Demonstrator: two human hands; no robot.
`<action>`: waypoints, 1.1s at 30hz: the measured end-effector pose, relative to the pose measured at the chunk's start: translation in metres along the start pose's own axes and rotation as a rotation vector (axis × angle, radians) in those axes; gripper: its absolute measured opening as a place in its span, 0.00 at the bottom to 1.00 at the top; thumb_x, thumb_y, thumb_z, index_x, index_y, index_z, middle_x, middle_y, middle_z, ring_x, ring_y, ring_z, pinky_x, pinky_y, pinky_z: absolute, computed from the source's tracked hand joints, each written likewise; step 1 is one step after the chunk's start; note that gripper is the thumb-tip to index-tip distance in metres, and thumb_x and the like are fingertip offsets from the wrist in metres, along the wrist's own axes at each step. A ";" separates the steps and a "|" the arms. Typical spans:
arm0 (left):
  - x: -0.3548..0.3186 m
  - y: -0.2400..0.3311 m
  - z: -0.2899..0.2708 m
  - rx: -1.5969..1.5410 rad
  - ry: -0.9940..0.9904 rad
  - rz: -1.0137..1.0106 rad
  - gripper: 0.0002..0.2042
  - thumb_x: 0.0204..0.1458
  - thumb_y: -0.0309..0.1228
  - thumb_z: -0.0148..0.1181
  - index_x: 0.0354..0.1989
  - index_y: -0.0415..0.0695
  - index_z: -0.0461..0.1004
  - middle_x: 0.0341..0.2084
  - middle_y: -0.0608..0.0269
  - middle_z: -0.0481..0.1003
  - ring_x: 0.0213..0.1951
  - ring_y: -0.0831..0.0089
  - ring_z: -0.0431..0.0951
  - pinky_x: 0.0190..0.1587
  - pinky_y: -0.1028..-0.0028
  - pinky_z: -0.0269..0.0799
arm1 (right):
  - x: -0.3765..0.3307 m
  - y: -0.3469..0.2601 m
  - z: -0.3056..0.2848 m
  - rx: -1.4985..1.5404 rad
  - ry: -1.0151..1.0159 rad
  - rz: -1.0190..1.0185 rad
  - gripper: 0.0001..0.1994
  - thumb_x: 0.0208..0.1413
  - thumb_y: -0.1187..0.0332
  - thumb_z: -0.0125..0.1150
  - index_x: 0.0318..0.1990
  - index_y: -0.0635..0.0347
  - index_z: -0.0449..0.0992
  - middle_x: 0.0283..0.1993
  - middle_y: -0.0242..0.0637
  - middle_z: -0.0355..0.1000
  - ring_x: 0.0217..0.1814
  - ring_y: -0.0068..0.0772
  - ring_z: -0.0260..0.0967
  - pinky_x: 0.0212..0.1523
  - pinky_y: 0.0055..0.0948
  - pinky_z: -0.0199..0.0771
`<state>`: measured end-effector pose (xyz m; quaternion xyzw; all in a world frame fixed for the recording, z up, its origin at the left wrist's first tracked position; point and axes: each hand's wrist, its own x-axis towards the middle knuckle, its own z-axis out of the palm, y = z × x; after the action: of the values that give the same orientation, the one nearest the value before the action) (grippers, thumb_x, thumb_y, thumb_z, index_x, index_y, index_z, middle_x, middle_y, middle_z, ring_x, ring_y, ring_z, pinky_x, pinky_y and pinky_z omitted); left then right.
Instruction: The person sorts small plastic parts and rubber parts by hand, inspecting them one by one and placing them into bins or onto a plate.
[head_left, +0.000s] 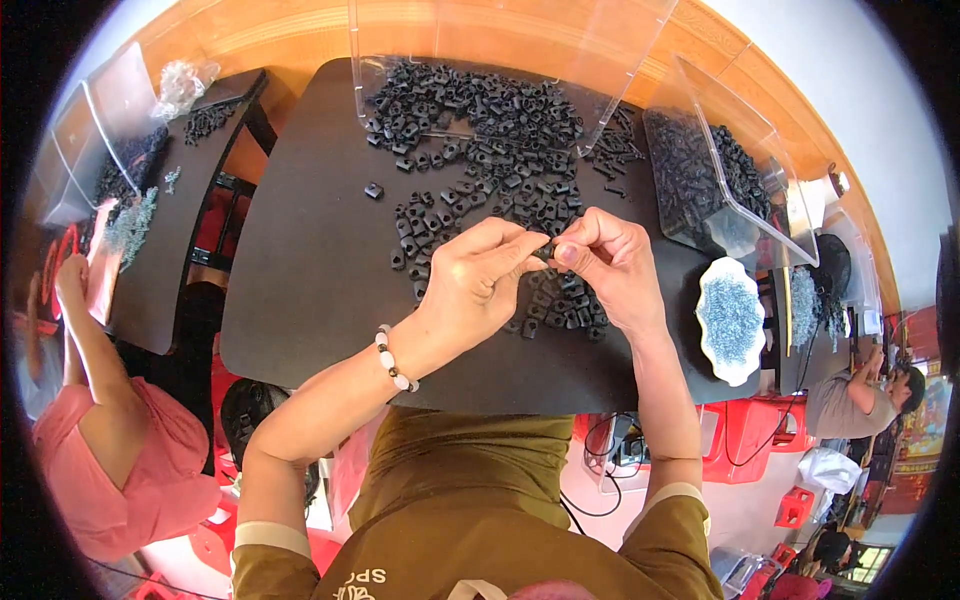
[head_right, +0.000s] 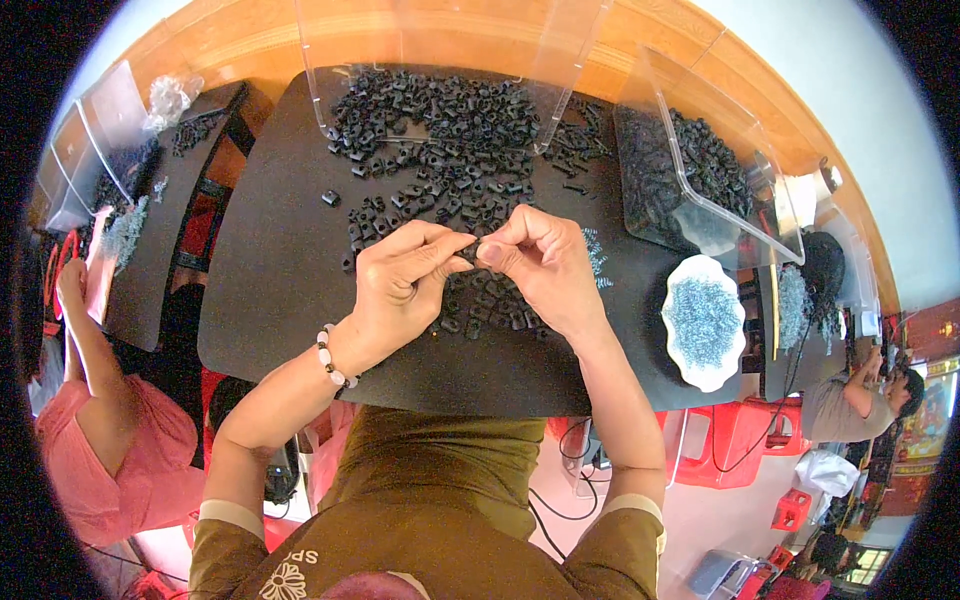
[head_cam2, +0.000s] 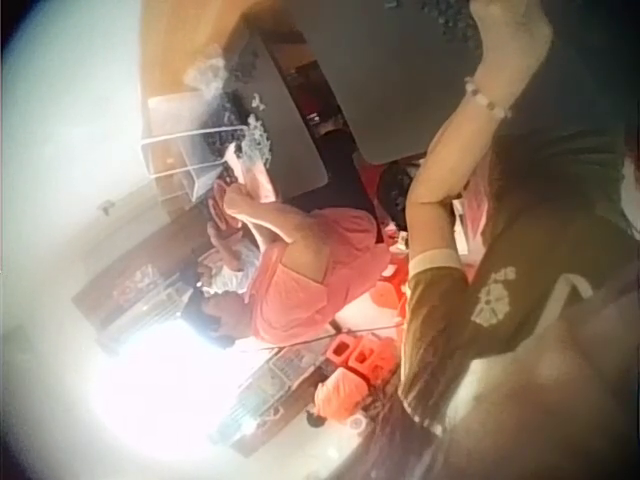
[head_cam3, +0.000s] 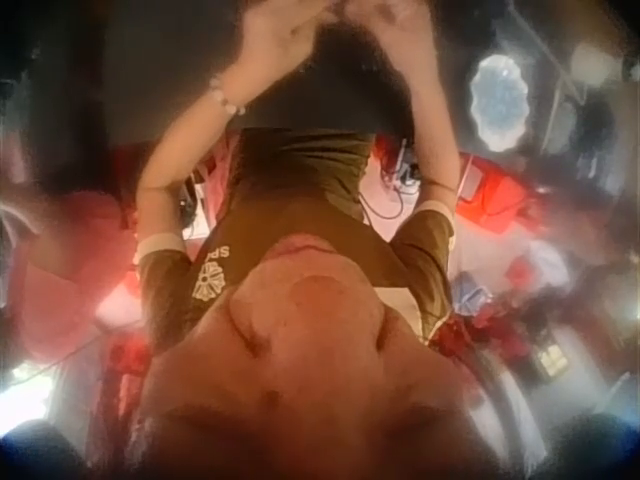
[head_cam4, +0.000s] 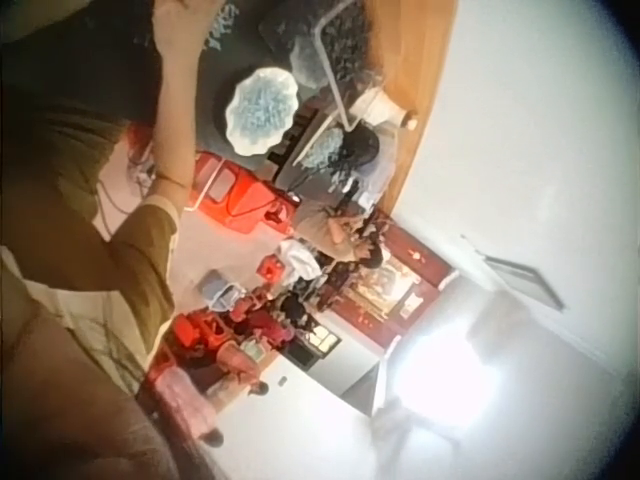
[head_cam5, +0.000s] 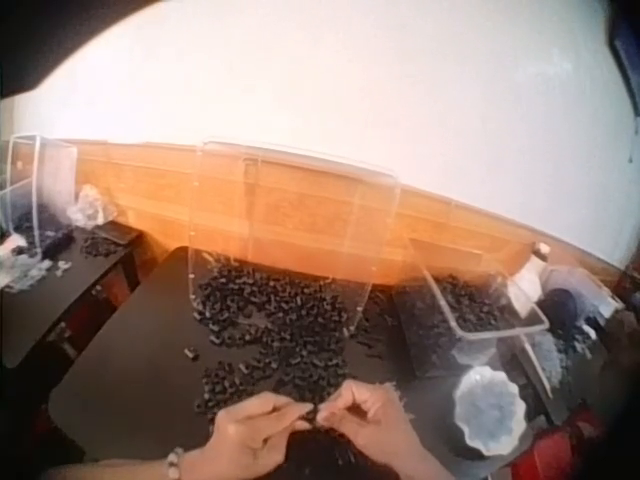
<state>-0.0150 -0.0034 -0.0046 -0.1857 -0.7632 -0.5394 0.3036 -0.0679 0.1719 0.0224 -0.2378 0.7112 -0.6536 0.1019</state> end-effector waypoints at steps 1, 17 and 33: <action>-0.001 0.000 0.000 0.027 -0.002 0.016 0.15 0.45 0.07 0.58 0.40 0.35 0.80 0.32 0.55 0.78 0.31 0.70 0.80 0.34 0.77 0.79 | 0.000 -0.001 0.001 0.000 -0.001 0.000 0.08 0.55 0.73 0.66 0.26 0.62 0.74 0.27 0.27 0.73 0.30 0.12 0.66 0.32 0.17 0.68; 0.010 -0.002 -0.003 0.032 0.027 -0.064 0.10 0.47 0.20 0.66 0.40 0.38 0.81 0.30 0.58 0.78 0.31 0.70 0.78 0.34 0.75 0.73 | 0.007 0.002 -0.010 0.136 -0.083 0.050 0.20 0.63 0.51 0.55 0.41 0.64 0.75 0.38 0.35 0.75 0.39 0.23 0.71 0.40 0.24 0.71; 0.011 0.001 -0.005 0.224 0.023 0.177 0.15 0.41 0.22 0.68 0.41 0.44 0.82 0.42 0.58 0.71 0.43 0.61 0.70 0.39 0.68 0.70 | 0.009 0.020 -0.004 0.459 -0.346 0.188 0.27 0.65 0.48 0.48 0.51 0.67 0.73 0.44 0.36 0.73 0.41 0.26 0.71 0.45 0.26 0.72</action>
<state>-0.0211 -0.0086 0.0043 -0.2110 -0.7958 -0.4239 0.3775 -0.0812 0.1718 0.0049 -0.2497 0.5360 -0.7346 0.3328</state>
